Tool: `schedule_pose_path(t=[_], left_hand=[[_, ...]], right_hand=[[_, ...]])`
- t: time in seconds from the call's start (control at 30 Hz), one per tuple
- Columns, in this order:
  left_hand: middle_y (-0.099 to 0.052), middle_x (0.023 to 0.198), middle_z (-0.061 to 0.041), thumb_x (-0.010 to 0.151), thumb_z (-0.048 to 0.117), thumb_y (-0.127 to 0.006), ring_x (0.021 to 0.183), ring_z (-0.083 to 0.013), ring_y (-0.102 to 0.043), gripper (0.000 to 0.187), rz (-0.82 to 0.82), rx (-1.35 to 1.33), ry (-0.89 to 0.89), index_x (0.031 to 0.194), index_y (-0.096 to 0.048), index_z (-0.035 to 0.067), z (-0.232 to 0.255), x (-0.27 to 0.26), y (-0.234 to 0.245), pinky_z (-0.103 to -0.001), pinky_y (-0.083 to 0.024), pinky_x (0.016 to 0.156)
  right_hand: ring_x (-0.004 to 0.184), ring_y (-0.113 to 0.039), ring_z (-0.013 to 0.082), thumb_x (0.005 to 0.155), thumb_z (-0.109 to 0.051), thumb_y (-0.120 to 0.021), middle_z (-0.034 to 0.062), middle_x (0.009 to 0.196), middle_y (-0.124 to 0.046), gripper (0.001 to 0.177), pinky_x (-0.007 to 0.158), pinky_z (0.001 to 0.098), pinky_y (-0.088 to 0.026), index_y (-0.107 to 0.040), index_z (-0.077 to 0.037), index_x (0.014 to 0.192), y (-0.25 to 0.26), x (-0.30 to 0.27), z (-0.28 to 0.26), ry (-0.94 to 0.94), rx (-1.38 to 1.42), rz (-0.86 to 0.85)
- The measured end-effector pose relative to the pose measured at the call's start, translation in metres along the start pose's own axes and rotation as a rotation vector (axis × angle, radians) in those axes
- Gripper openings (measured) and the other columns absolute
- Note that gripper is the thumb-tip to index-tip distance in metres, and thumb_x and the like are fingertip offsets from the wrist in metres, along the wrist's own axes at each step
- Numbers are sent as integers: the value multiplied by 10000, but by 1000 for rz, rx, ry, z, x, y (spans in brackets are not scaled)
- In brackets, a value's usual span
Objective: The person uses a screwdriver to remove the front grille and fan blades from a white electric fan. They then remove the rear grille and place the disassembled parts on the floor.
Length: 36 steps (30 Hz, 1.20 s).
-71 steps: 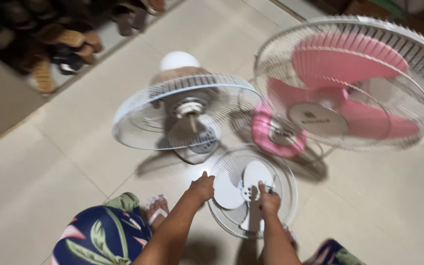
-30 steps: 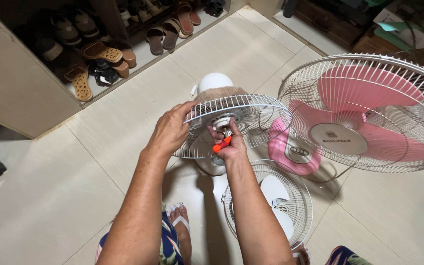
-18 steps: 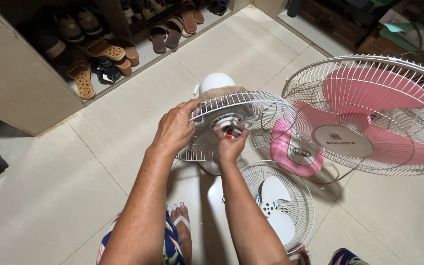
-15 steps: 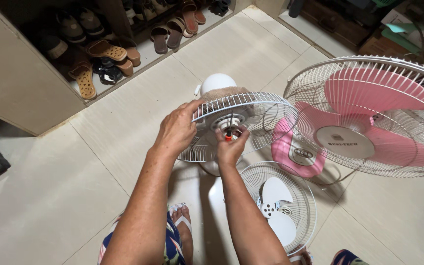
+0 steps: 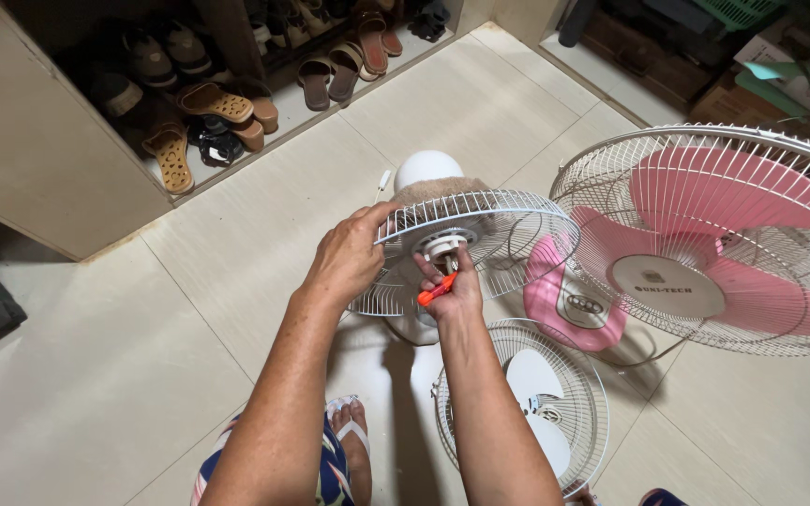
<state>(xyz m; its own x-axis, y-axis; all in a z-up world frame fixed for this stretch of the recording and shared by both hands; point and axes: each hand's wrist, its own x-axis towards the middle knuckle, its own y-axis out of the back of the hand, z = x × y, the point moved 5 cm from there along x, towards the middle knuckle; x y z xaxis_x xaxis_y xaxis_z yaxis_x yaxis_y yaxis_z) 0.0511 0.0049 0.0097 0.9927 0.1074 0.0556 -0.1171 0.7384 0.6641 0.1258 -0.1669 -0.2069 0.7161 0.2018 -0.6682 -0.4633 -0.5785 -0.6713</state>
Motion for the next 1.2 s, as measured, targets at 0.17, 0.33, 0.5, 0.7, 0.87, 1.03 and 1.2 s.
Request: schedule_pose_path(t=[0.17,0.33,0.5,0.7,0.87,1.03,1.2], left_hand=[[-665,1325,-112,819,-66,-564,1226,-316,-628,622,-32,-16,-3,1385,-595,190,1,-2,-2,-433,-485,1054],[-624,1375,-90,713,172,-917,1294,-237,-581,790,-269,-331,23,1405,-535,160,-23,11,-14,-368,-438,1106],[-664,1426,-114,978,348,-658,1350,-215,-585,487,-153,-661,-22,1402,-634,108,-68,62,-14,-360,-424,1138],[-736,1230,-159,926,290,-695,1133,-241,-707,437,-228,-171,-92,1307,-672,79,-56,111,-45,-372,-532,1001],[-751,1036,-163,929,260,-702,960,-271,-737,300,-141,-10,-1,1140,-711,47,-24,113,-30,-401,-571,867],[-702,896,-165,1048,233,-598,777,-344,-676,201,173,-641,-82,1142,-630,59,-6,94,33,-466,-565,691],[-707,1129,-165,1038,246,-618,1046,-307,-686,259,511,-96,-138,1164,-632,19,-32,11,110,-424,-533,916]], right_hand=[[560,-504,181,811,-131,-815,195,917,-683,562,464,336,-373,-530,-138,1296,19,7,-2,511,-406,137],[931,-641,165,801,-86,-944,187,1142,-670,740,772,363,-536,-498,-34,1390,10,-20,-8,1432,-903,17],[461,-483,131,900,-507,-734,150,959,-709,569,417,335,-362,-574,-36,1176,28,3,-10,339,-445,93],[429,-416,112,888,-545,-677,239,976,-733,471,412,264,-359,-599,-137,1110,-5,-20,-10,37,-256,-41],[440,-442,119,847,-263,-799,147,851,-688,305,397,278,-370,-595,-136,1034,-1,-20,-19,206,-306,-19],[428,-492,132,743,-86,-841,92,806,-662,388,376,302,-410,-609,-91,1054,6,-20,-18,423,-460,10],[448,-486,125,767,-153,-880,88,838,-649,492,388,294,-386,-602,-64,1162,2,-33,-17,416,-563,40]])
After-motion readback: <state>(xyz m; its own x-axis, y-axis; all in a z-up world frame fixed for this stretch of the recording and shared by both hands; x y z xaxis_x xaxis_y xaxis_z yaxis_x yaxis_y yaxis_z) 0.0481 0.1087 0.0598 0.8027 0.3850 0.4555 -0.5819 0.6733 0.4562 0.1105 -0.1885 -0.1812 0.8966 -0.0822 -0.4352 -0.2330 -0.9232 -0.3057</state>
